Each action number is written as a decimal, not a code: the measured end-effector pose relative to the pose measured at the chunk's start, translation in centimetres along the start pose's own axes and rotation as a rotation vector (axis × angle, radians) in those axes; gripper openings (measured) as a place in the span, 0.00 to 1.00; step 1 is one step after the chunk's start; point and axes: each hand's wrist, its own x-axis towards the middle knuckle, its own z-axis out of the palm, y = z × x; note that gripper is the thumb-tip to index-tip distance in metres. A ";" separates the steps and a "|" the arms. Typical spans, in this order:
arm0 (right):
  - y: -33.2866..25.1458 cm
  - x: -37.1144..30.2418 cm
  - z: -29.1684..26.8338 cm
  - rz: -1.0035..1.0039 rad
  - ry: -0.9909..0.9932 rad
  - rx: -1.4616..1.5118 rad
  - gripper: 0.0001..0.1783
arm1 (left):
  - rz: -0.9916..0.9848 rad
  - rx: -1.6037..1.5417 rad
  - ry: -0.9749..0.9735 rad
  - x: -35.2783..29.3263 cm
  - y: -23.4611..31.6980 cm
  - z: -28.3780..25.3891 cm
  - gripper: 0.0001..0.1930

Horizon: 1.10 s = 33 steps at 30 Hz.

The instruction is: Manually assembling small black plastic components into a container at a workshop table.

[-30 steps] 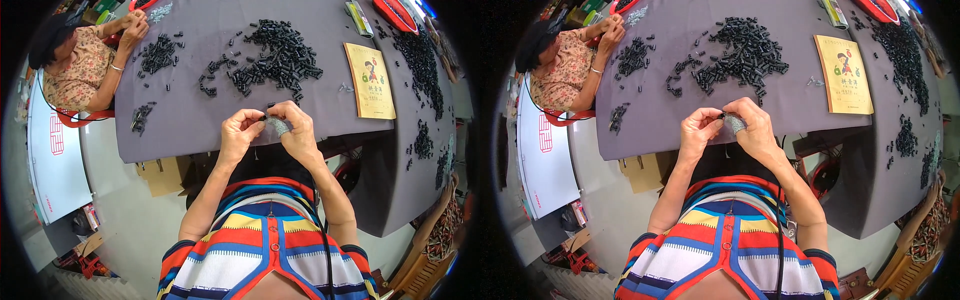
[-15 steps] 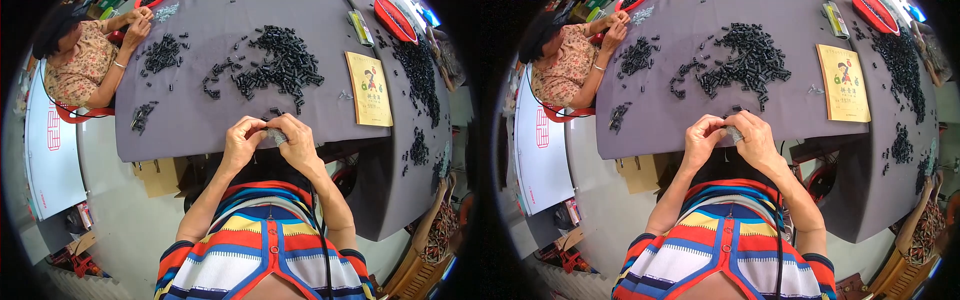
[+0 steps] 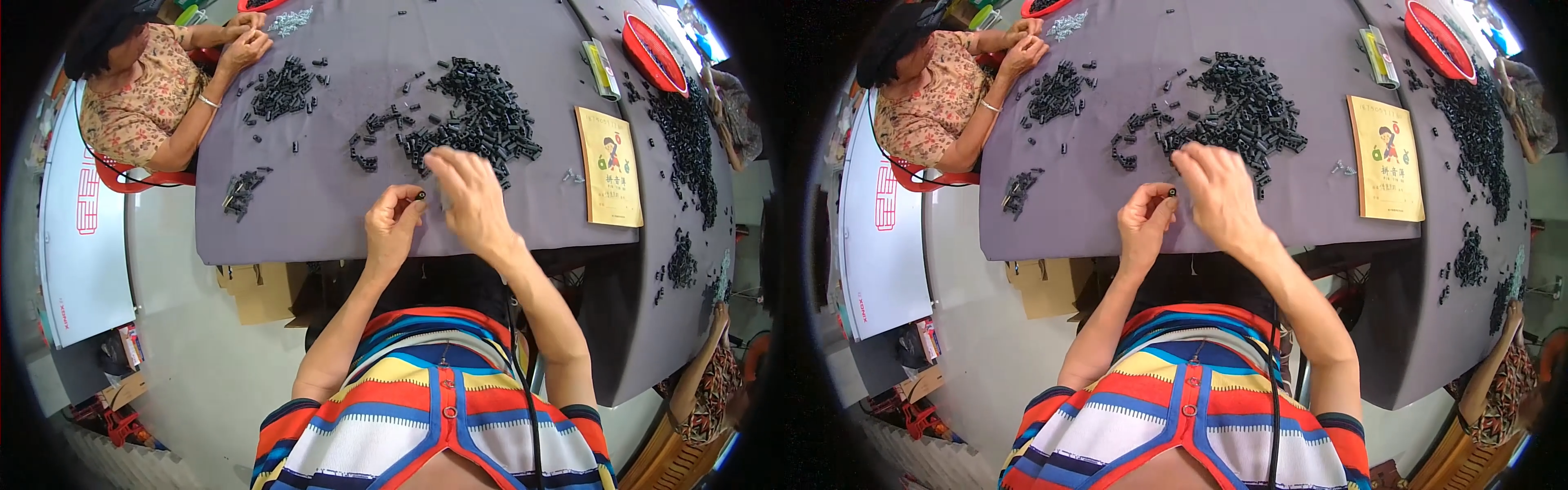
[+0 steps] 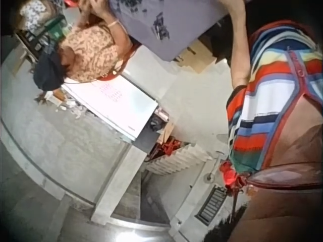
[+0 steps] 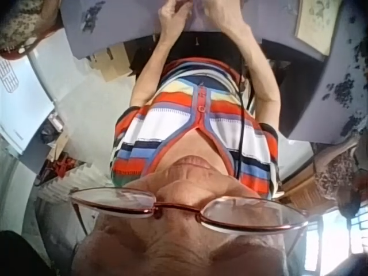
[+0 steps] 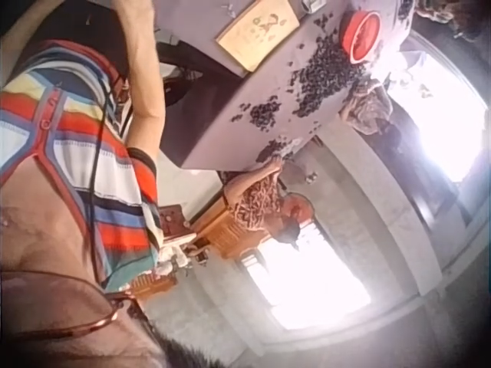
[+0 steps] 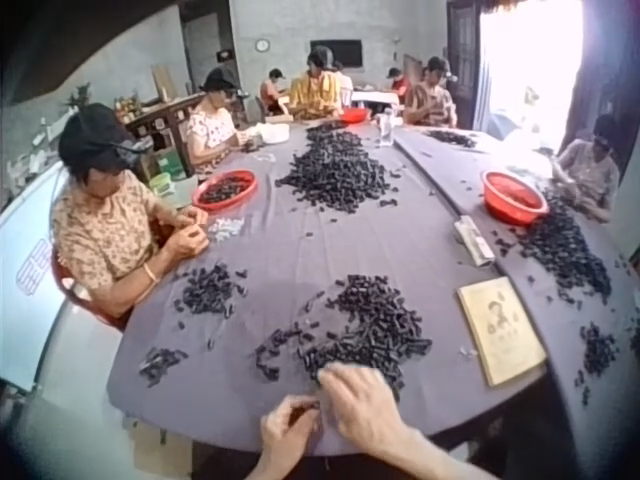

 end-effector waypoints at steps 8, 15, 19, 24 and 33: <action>3.5 0.3 2.2 -0.099 -0.108 -0.282 0.23 | 0.175 0.127 0.001 0.0 -0.3 0.6 0.06; 3.1 -2.3 -0.1 -0.026 -0.204 -0.083 0.24 | 0.210 0.132 0.023 0.0 -0.2 0.5 0.07; 3.6 -2.9 -1.2 0.008 -0.173 -0.116 0.26 | 0.235 0.135 0.033 -0.1 -0.2 0.7 0.06; 3.5 -2.5 -1.3 0.024 -0.100 -0.180 0.21 | 0.264 0.183 0.044 0.0 -0.7 0.6 0.07; 3.9 0.7 1.5 -0.022 -0.154 -0.254 0.20 | 0.215 0.159 0.030 -0.1 -0.2 0.7 0.06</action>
